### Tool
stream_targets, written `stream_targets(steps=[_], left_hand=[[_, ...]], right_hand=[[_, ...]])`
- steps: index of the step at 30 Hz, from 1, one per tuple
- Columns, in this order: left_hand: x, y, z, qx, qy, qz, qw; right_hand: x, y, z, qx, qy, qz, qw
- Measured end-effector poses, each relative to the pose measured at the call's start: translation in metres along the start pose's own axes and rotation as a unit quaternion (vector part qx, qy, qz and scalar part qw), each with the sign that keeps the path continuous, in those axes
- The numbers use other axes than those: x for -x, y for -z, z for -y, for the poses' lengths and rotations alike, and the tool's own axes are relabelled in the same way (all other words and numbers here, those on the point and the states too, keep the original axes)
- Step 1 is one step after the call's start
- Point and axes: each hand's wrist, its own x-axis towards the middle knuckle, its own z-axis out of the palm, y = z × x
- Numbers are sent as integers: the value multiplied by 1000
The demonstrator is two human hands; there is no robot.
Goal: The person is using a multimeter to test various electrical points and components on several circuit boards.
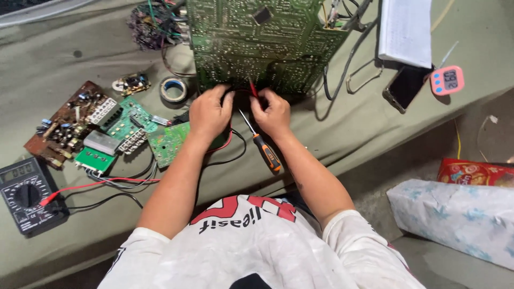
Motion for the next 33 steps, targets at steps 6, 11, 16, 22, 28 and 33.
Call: stream_targets(steps=[6,11,16,22,28,33], left_hand=[[1,-4,3,9,-5,-20,1000],[3,-11,10,15,-16,-42,999],[1,-7,9,50,-16,-76,996],[1,-9,13,90,-23,-126,988],[-8,-7,6,156,-11,-184,970],[-26,-2,-27,216,-33,-246,944]], right_hand=[[-2,1,3,-8,2,-9,1000],[-2,9,9,-46,-5,-51,998],[-6,7,9,-129,-13,-73,989],[-3,-6,-12,-138,-33,-57,988],[-12,-21,-4,-169,-40,-90,981],[-22,-35,8,-208,-29,-122,970]])
